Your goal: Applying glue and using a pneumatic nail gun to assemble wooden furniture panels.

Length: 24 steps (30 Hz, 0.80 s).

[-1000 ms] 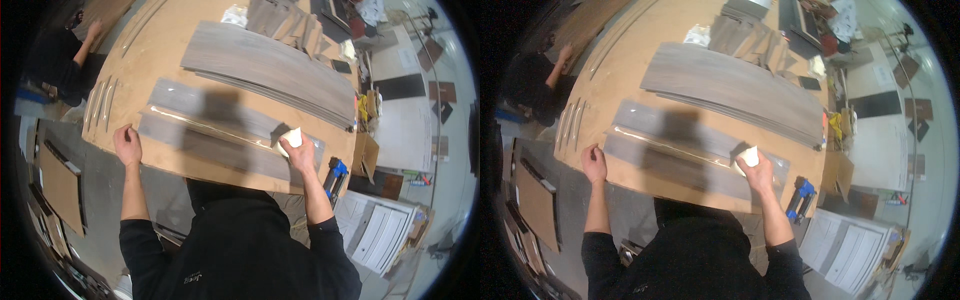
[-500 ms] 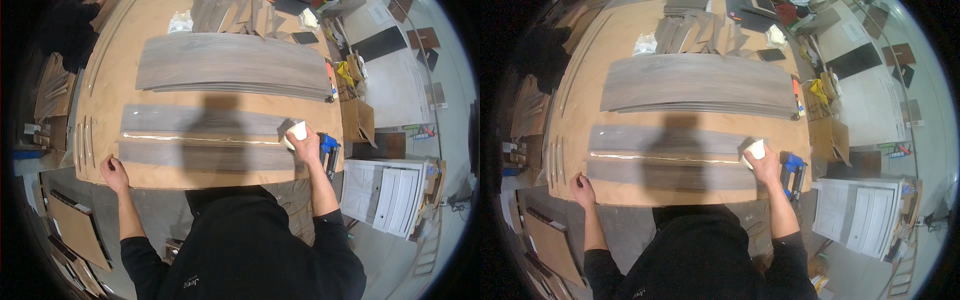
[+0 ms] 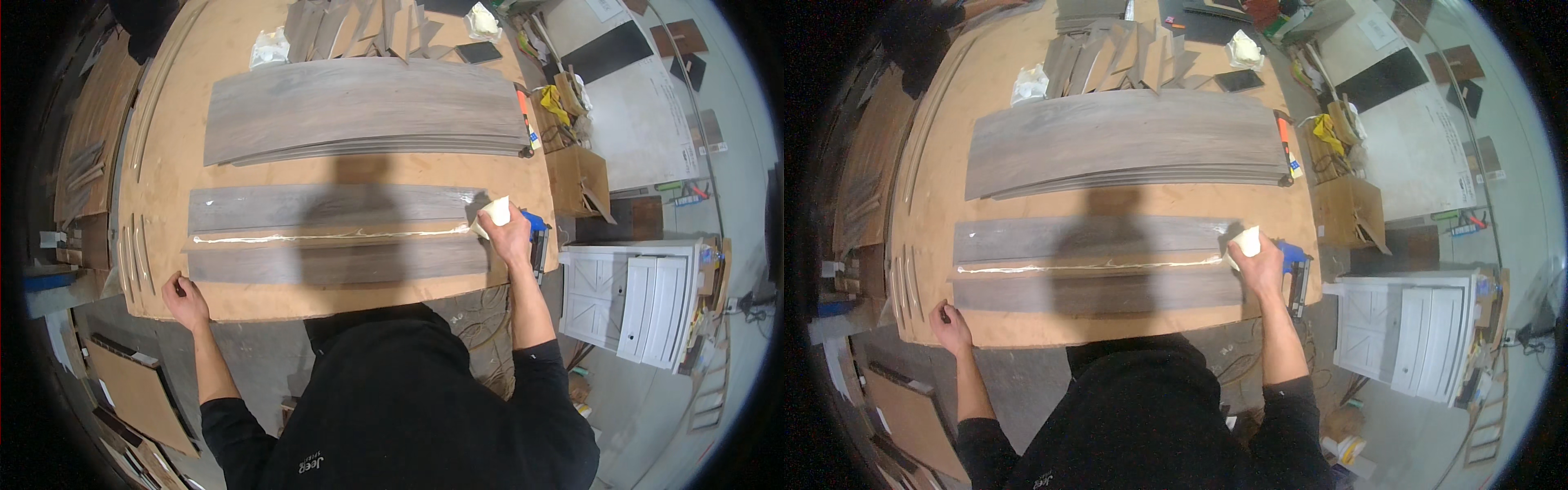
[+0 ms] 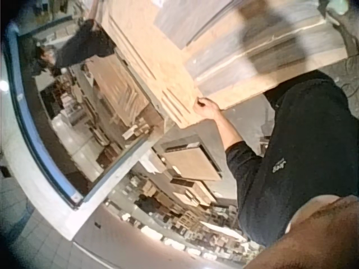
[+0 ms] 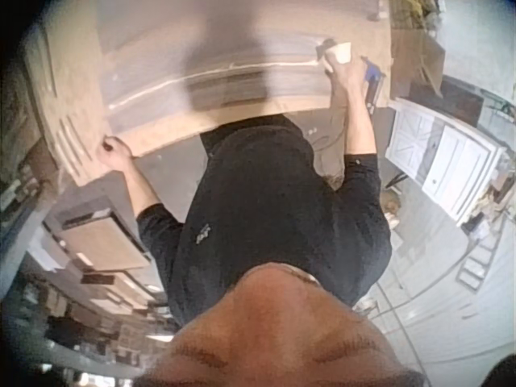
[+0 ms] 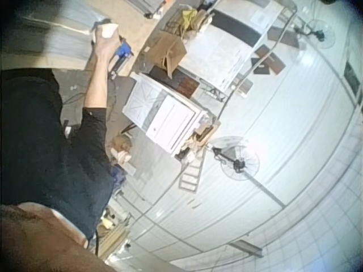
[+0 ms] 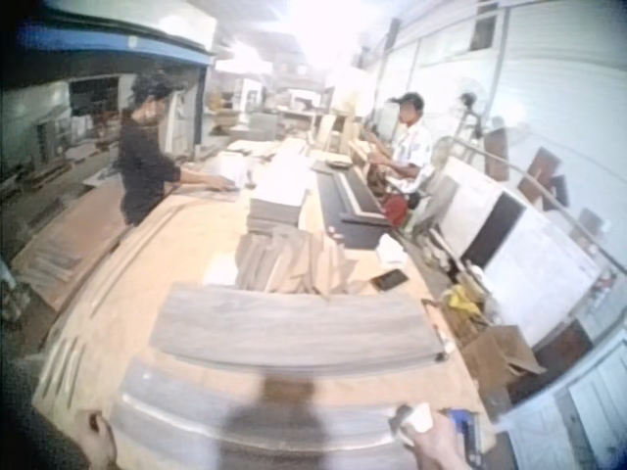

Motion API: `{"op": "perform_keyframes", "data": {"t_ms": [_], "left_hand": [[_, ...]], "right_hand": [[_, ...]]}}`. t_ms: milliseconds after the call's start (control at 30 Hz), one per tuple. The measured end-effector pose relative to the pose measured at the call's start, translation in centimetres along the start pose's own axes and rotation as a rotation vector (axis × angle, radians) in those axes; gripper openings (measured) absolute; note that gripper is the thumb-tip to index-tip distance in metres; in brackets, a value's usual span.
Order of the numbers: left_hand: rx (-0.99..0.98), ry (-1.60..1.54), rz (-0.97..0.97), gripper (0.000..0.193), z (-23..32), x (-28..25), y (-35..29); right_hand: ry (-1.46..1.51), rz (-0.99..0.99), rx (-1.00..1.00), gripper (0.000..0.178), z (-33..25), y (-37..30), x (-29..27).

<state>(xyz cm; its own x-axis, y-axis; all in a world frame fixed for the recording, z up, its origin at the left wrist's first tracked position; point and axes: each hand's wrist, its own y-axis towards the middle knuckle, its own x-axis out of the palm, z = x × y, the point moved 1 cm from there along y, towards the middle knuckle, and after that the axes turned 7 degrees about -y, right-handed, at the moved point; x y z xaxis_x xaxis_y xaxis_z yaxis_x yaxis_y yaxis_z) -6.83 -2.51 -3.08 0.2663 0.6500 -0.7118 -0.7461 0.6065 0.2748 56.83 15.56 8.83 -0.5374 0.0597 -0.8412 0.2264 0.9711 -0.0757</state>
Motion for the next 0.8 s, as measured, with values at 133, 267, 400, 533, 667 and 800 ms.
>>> {"op": "perform_keyframes", "data": {"t_ms": [133,267,400,533,667,800], "left_hand": [[0.017,0.007,0.001,0.025,0.3,0.1,0.2],[0.002,0.037,-0.025,0.025,0.3,0.2,0.4],[-0.009,0.033,-0.024,0.025,1.1,-0.6,0.6],[0.095,0.058,0.035,0.024,0.0,-1.5,0.7],[-0.166,-0.548,0.021,0.016,1.0,0.5,1.5],[0.113,-0.403,-0.066,0.016,4.8,-0.8,9.7]], "right_hand": [[-0.098,0.038,-0.083,0.036,0.3,-0.4,-0.5],[0.045,0.133,-0.005,0.032,0.6,-1.0,-1.1],[1.082,0.186,0.426,0.032,0.7,-1.5,0.0],[2.029,-0.474,0.167,0.048,-0.4,-3.1,3.2],[2.109,-0.734,0.110,0.056,-5.2,-5.7,7.8],[1.647,-0.299,0.642,0.047,-12.7,-8.0,13.1]]}}
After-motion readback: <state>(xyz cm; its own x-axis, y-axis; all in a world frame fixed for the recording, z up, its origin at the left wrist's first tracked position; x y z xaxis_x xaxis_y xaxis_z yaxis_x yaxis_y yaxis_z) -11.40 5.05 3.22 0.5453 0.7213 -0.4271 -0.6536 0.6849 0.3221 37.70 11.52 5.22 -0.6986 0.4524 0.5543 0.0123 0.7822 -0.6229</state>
